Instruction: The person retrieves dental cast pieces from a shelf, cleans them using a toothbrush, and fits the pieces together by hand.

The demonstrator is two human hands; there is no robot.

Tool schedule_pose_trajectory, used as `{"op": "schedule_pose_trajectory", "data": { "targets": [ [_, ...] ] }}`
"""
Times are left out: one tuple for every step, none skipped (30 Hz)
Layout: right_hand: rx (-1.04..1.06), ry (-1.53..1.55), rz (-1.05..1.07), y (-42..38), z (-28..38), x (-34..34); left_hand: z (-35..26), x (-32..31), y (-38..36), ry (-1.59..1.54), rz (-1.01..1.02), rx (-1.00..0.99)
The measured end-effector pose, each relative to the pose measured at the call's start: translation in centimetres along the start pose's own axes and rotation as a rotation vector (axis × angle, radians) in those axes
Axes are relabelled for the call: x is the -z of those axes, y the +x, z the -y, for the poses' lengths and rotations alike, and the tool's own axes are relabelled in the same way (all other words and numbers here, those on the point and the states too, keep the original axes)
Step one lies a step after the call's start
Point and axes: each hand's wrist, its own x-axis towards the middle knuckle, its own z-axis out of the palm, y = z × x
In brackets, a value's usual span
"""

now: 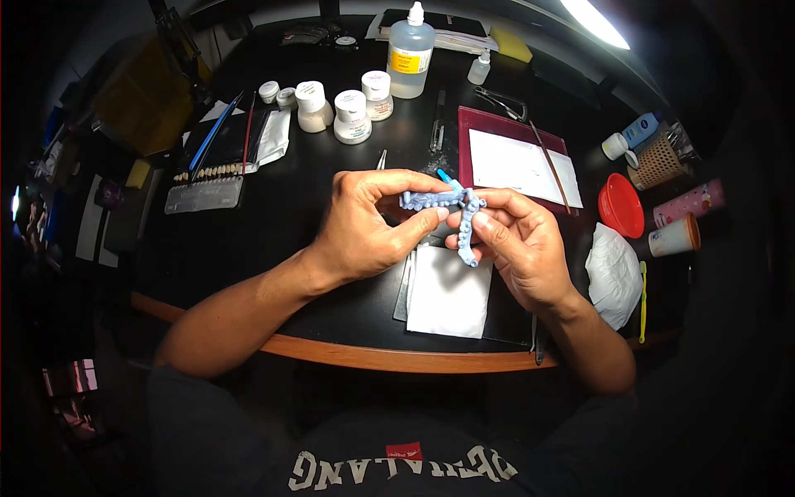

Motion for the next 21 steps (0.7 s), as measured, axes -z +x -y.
{"op": "schedule_pose_trajectory", "data": {
  "targets": [
    [-0.014, 0.005, -0.003, -0.1, -0.1, 0.0, 0.0, 0.1, 0.0, 0.053, 0.001, -0.037],
    [-0.022, 0.008, -0.004, -0.1, -0.2, 0.0, 0.1, 0.3, 0.0, 0.116, 0.01, -0.068],
    [-0.026, 0.008, -0.005, 0.0, -0.1, 0.0, 0.3, 0.5, 0.1, 0.179, 0.021, -0.102],
    [-0.024, 0.009, -0.009, 0.0, -0.1, 0.0, 0.3, 0.7, 0.1, 0.242, 0.033, -0.137],
    [-0.024, 0.009, -0.012, 0.0, -0.1, 0.0, 0.3, 0.6, 0.2, 0.27, 0.044, -0.145],
    [-0.025, 0.01, -0.015, 0.0, -0.1, -0.1, 0.2, 0.6, 0.1, 0.298, 0.054, -0.151],
    [-0.021, -0.006, -0.025, 0.0, -0.2, -0.1, 0.1, 0.6, 0.1, 0.328, 0.064, -0.158],
    [-0.016, -0.021, -0.034, 0.0, -0.3, 0.0, 0.1, 0.5, 0.0, 0.294, 0.063, -0.163],
    [-0.009, -0.036, -0.042, 0.1, -0.3, 0.1, 0.2, 0.3, -0.1, 0.26, 0.062, -0.17],
    [0.002, -0.043, -0.044, 0.2, -0.3, 0.1, 0.3, 0.0, -0.1, 0.225, 0.062, -0.177],
    [0.009, -0.048, -0.049, 0.2, -0.3, 0.1, 0.1, -0.3, -0.4, 0.158, 0.06, -0.143],
    [0.011, -0.052, -0.057, 0.1, -0.3, 0.1, -0.4, -0.2, -0.4, 0.175, 0.084, -0.09],
    [0.015, -0.035, -0.056, 0.1, -0.3, 0.1, -1.0, 0.0, -0.4, 0.191, 0.107, -0.036],
    [0.012, -0.036, -0.06, 0.0, -0.3, 0.0, -1.3, 0.1, -0.5, 0.209, 0.131, 0.017],
    [0.013, -0.038, -0.062, 0.0, -0.2, 0.0, -1.3, 0.1, -0.5, 0.156, 0.139, 0.049],
    [0.016, -0.043, -0.062, 0.1, -0.1, 0.0, -1.1, 0.1, -0.4, 0.108, 0.12, 0.047],
    [0.019, -0.051, -0.064, 0.1, -0.1, 0.0, -0.6, 0.1, -0.3, 0.06, 0.1, 0.044],
    [0.019, -0.059, -0.066, 0.1, -0.1, 0.1, -0.4, 0.1, -0.2, 0.01, 0.08, 0.044],
    [0.02, -0.066, -0.067, 0.1, -0.1, 0.1, -0.9, -0.1, -0.3, -0.035, 0.074, 0.085],
    [0.028, -0.07, -0.066, 0.0, -0.1, 0.0, -1.0, -0.1, -0.3, -0.042, 0.093, 0.106],
    [0.037, -0.074, -0.064, 0.0, -0.1, 0.0, -1.1, 0.0, -0.2, -0.048, 0.111, 0.126]
  ]
}}
